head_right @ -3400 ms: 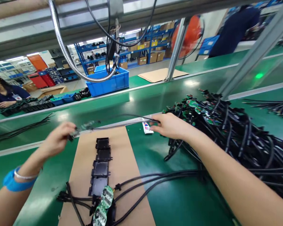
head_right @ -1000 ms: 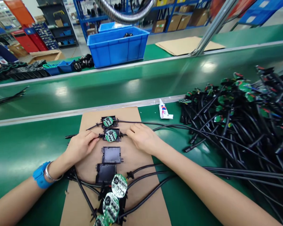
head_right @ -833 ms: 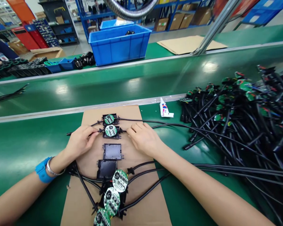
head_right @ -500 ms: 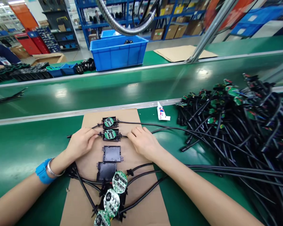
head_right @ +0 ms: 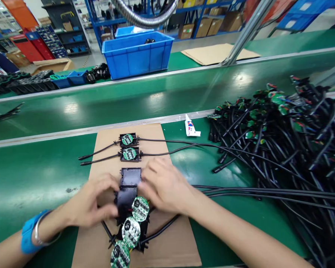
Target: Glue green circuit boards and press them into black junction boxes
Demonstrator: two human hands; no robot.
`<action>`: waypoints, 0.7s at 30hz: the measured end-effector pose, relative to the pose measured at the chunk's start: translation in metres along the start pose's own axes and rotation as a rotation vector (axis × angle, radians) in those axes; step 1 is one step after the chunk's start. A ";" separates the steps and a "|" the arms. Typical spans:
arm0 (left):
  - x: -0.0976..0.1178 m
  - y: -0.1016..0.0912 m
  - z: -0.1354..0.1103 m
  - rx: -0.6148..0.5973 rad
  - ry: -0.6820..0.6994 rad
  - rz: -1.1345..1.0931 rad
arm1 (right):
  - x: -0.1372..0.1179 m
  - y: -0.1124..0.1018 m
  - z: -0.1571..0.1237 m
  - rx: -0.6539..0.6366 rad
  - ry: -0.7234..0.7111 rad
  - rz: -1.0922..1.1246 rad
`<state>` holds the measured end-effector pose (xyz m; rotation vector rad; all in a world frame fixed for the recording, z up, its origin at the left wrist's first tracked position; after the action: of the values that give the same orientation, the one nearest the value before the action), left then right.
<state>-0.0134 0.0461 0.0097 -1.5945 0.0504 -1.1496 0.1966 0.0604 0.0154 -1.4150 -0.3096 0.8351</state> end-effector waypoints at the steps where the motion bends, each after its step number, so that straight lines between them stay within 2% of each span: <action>1: 0.008 0.006 -0.007 -0.036 -0.007 -0.074 | -0.015 0.000 -0.006 -0.059 -0.012 0.118; 3: 0.017 0.017 -0.015 -0.061 -0.037 -0.106 | -0.038 0.004 -0.016 -0.136 -0.002 0.251; 7: 0.018 0.028 -0.019 -0.087 -0.050 -0.119 | -0.051 0.015 -0.027 -0.057 -0.055 0.300; 11: 0.013 0.017 -0.018 -0.059 -0.039 -0.240 | -0.032 0.009 -0.016 0.017 -0.038 0.420; 14: 0.002 0.005 -0.012 0.020 -0.137 -0.245 | -0.013 -0.003 -0.003 0.064 0.015 0.470; 18: -0.017 -0.008 -0.004 0.208 -0.198 -0.002 | 0.009 0.002 0.002 -0.011 0.129 0.412; 19: -0.020 -0.008 -0.002 0.222 -0.190 0.080 | 0.013 0.006 0.001 -0.006 0.139 0.385; 21: -0.027 -0.003 0.001 0.177 -0.183 0.218 | 0.019 0.015 -0.003 0.039 0.118 0.314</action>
<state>-0.0287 0.0634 -0.0050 -1.4902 0.0019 -0.8142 0.2064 0.0702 -0.0045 -1.4908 0.0211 1.0016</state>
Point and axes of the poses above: each hand's wrist, its own z-axis towards the middle knuckle, its own y-axis out of the palm, x = y × z, the point moved 4 cm from there along z, towards the middle knuckle, and after that the axes turned 4 degrees about -z, right-handed, at the moved point
